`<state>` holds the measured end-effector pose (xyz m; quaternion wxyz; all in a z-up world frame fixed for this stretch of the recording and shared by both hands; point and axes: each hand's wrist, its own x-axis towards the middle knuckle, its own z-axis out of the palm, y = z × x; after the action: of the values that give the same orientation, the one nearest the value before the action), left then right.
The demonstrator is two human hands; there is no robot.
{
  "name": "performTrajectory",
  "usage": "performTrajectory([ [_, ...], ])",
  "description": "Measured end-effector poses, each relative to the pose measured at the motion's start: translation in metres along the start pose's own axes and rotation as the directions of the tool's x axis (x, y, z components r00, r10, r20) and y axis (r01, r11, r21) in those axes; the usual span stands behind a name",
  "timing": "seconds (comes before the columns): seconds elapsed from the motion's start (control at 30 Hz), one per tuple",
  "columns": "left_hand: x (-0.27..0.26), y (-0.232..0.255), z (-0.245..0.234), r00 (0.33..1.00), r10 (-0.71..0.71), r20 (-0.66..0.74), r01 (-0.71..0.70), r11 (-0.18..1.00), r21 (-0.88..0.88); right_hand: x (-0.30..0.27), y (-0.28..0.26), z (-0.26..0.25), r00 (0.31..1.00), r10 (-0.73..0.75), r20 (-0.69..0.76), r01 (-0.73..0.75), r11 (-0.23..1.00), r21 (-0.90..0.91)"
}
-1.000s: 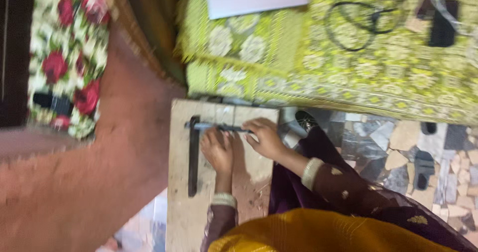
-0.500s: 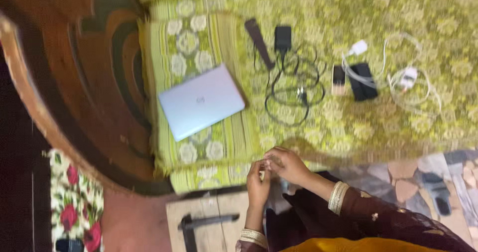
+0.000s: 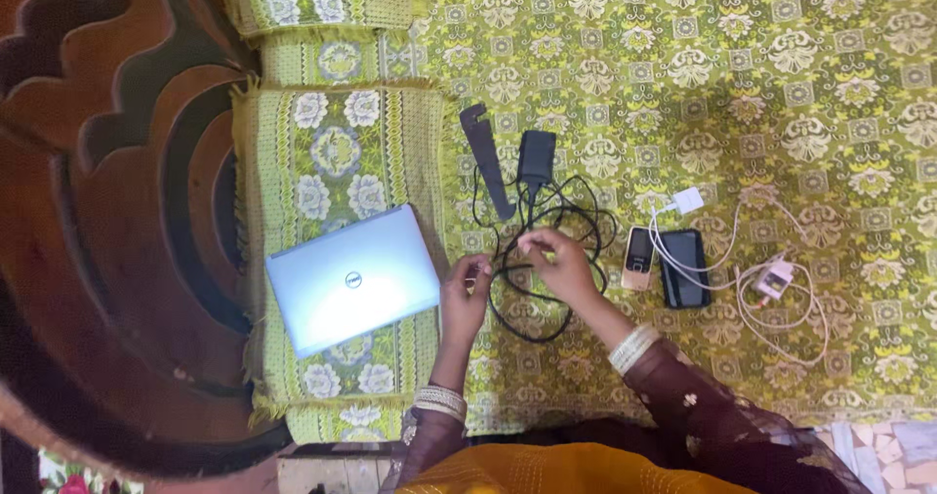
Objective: The person sits on the floor and unfolds the metal legs of a small wooden lap desk, then places a laptop on it. They plug the charger's plug into a wall socket, connect the charger to the laptop, open the laptop lid, and later close the lid again.
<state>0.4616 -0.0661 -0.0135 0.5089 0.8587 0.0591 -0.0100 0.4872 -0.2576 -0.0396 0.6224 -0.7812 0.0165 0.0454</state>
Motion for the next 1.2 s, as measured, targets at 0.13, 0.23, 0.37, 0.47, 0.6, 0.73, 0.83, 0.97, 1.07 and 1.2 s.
performTrajectory([
  [0.13,0.043,-0.005,0.023,1.0,0.006,0.018,-0.006,1.0,-0.004,0.067,0.044,0.004,0.995,-0.025,-0.097,0.038,0.991,0.128],
  [0.23,0.072,-0.013,0.044,1.0,-0.014,0.021,0.014,1.0,-0.006,0.117,0.08,0.024,0.991,0.017,-0.13,0.005,0.986,0.167],
  [0.37,0.097,-0.022,0.067,0.999,0.049,-0.01,-0.049,0.998,0.033,0.173,0.122,0.055,0.983,0.006,-0.185,0.008,0.997,0.074],
  [0.47,0.107,-0.027,0.073,0.999,0.027,-0.036,-0.025,0.998,0.053,0.196,0.143,0.082,0.982,0.063,-0.177,-0.06,0.998,0.022],
  [0.6,0.113,-0.033,0.072,0.997,-0.052,-0.059,0.056,0.997,0.058,0.201,0.169,0.11,0.969,0.18,-0.167,-0.228,0.91,-0.346],
  [0.73,0.108,-0.042,0.062,0.99,-0.126,-0.056,0.125,0.992,-0.016,0.184,0.192,0.133,0.92,0.355,-0.168,-0.392,0.796,-0.461],
  [0.83,0.103,-0.049,0.055,0.982,-0.18,-0.055,0.18,0.984,-0.002,0.179,0.199,0.145,0.937,0.28,-0.21,-0.35,0.763,-0.543],
  [0.97,0.088,-0.049,0.053,0.986,-0.153,-0.065,0.151,0.988,-0.034,0.172,0.2,0.139,0.92,0.353,-0.172,-0.385,0.725,-0.571],
  [1.07,0.074,-0.046,0.042,0.962,-0.264,-0.07,0.261,0.964,-0.053,0.184,0.192,0.131,0.897,0.435,-0.076,-0.42,0.79,-0.446],
  [1.2,0.043,-0.05,0.017,0.957,-0.268,-0.112,0.264,0.963,-0.051,0.213,0.178,0.098,0.805,0.546,0.233,-0.441,0.812,-0.381],
])
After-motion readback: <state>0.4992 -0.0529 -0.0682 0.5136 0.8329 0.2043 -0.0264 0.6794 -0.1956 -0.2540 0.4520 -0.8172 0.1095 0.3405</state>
